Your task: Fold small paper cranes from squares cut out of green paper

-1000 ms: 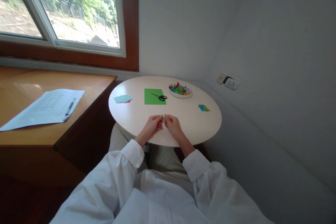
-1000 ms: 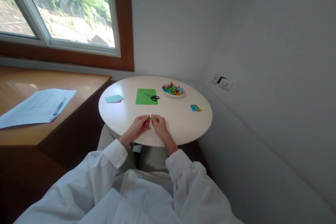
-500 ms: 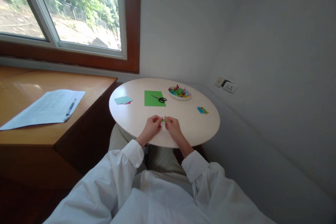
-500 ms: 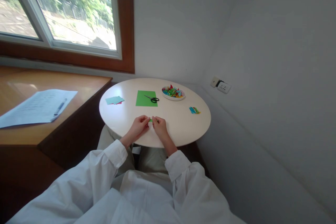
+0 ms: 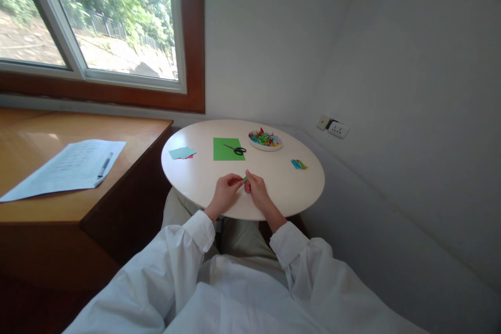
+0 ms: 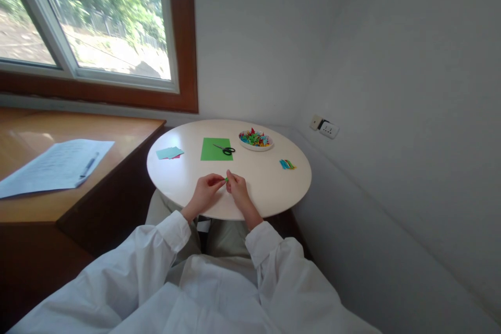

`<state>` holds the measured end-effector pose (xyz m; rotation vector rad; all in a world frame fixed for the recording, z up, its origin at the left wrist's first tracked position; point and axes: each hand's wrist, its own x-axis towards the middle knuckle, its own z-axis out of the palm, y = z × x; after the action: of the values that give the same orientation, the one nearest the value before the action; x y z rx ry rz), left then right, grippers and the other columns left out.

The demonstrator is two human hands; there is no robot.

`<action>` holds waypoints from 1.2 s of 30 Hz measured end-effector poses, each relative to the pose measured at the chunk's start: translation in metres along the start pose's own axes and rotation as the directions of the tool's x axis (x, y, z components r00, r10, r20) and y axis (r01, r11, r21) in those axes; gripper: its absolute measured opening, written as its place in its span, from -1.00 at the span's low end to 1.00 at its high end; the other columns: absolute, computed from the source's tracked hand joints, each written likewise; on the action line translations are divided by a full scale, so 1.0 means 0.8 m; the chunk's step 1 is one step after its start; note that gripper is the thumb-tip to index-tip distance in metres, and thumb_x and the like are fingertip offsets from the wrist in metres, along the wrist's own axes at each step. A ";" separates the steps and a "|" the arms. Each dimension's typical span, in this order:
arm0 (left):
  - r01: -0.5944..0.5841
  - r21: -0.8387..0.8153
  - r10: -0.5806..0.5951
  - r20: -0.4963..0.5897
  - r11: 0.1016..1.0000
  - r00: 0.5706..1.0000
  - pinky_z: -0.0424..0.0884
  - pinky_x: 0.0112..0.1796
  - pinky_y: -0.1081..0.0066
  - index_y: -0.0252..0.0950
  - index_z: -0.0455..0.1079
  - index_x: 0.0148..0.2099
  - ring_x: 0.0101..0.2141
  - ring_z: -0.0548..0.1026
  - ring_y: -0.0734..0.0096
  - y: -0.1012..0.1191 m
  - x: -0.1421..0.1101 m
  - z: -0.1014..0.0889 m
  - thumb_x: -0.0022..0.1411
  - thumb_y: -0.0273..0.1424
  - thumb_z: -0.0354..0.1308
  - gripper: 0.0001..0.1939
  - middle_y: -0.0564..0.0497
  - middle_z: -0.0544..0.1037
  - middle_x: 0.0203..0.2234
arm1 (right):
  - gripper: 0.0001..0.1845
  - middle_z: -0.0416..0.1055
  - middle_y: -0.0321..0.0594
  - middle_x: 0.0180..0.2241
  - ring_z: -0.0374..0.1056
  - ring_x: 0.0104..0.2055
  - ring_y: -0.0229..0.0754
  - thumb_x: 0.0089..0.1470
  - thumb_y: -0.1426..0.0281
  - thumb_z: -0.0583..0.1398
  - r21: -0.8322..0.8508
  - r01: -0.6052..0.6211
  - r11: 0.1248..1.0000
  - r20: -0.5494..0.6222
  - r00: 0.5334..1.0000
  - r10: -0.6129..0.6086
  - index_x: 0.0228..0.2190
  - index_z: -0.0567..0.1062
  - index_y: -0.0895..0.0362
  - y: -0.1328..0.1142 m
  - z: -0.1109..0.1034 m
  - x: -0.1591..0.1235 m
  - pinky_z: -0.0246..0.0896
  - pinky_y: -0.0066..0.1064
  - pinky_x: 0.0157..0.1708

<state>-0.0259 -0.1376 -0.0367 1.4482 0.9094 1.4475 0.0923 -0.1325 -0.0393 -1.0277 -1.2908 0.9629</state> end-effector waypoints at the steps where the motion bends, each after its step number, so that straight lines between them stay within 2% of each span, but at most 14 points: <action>1: -0.005 0.009 0.005 -0.003 1.000 1.000 0.37 -0.35 0.39 -0.33 0.46 -0.45 -0.47 0.47 0.40 -0.001 0.000 0.000 -0.07 -0.40 0.24 -0.90 -0.01 0.54 -0.54 | -0.47 0.04 -0.42 -0.76 -0.03 -0.70 -0.36 -0.05 -0.05 0.07 0.024 -0.005 1.000 0.004 1.000 0.005 -0.75 0.16 0.08 -0.001 0.001 0.000 -0.11 -0.43 -0.65; 7: -0.007 0.011 0.007 -0.011 1.000 1.000 0.39 -0.39 0.39 -0.33 0.44 -0.44 -0.48 0.48 0.38 -0.006 0.002 0.001 -0.04 -0.40 0.21 -0.91 -0.03 0.54 -0.55 | -0.50 0.11 -0.39 -0.71 0.04 -0.64 -0.34 -0.08 -0.03 0.10 0.117 -0.015 0.993 0.033 0.999 0.012 -0.73 0.21 0.09 -0.003 0.002 0.001 -0.03 -0.43 -0.59; 12: 0.004 -0.030 -0.005 -0.025 1.000 1.000 0.40 -0.40 0.41 -0.32 0.42 -0.44 -0.49 0.50 0.39 -0.008 0.005 0.002 -0.04 -0.40 0.20 -0.91 -0.01 0.53 -0.56 | -0.60 0.14 -0.39 -0.70 0.05 -0.63 -0.34 -0.09 0.10 0.14 0.128 -0.014 0.992 0.040 0.999 0.009 -0.72 0.23 0.10 -0.003 0.001 0.000 -0.05 -0.44 -0.59; 17: 0.010 -0.054 -0.012 -0.042 0.998 0.999 0.39 -0.41 0.43 -0.33 0.42 -0.44 -0.49 0.49 0.41 -0.008 0.005 0.002 -0.06 -0.38 0.22 -0.88 -0.01 0.52 -0.56 | -0.75 0.15 -0.43 -0.69 0.06 -0.62 -0.36 -0.15 0.26 0.19 0.103 0.010 0.995 0.013 1.000 -0.012 -0.67 0.26 0.10 -0.004 0.002 -0.002 -0.04 -0.46 -0.57; 23: 0.023 -0.096 -0.028 -0.050 0.995 0.998 0.40 -0.40 0.42 -0.33 0.40 -0.41 -0.49 0.48 0.42 -0.007 0.004 0.000 -0.05 -0.35 0.22 -0.84 0.01 0.50 -0.57 | -0.78 0.23 -0.41 -0.63 0.16 -0.57 -0.32 -0.19 0.25 0.23 0.067 0.044 0.997 -0.030 0.999 -0.042 -0.56 0.31 0.09 -0.008 0.004 -0.004 0.08 -0.46 -0.55; 30: 0.052 -0.129 -0.062 -0.074 0.990 0.995 0.42 -0.36 0.37 -0.35 0.40 -0.40 -0.49 0.48 0.42 -0.010 0.005 -0.001 -0.06 -0.32 0.24 -0.81 0.01 0.50 -0.57 | -0.81 0.37 -0.31 -0.51 0.29 -0.45 -0.25 -0.23 0.30 0.26 0.003 0.091 0.996 -0.063 0.994 -0.091 -0.54 0.38 0.11 -0.010 0.004 -0.005 0.24 -0.39 -0.38; 36: 0.071 -0.159 -0.083 -0.070 0.985 0.994 0.42 -0.35 0.36 -0.35 0.40 -0.41 -0.48 0.48 0.42 -0.007 0.005 -0.001 -0.06 -0.32 0.24 -0.81 0.02 0.50 -0.56 | -0.87 0.45 -0.21 -0.45 0.35 -0.33 -0.16 -0.25 0.35 0.26 -0.048 0.109 0.993 -0.098 0.989 -0.113 -0.54 0.47 0.14 -0.007 0.000 -0.002 0.27 -0.32 -0.26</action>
<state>-0.0259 -0.1315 -0.0408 1.2376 0.8689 1.4904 0.0921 -0.1358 -0.0343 -1.0135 -1.2758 0.7922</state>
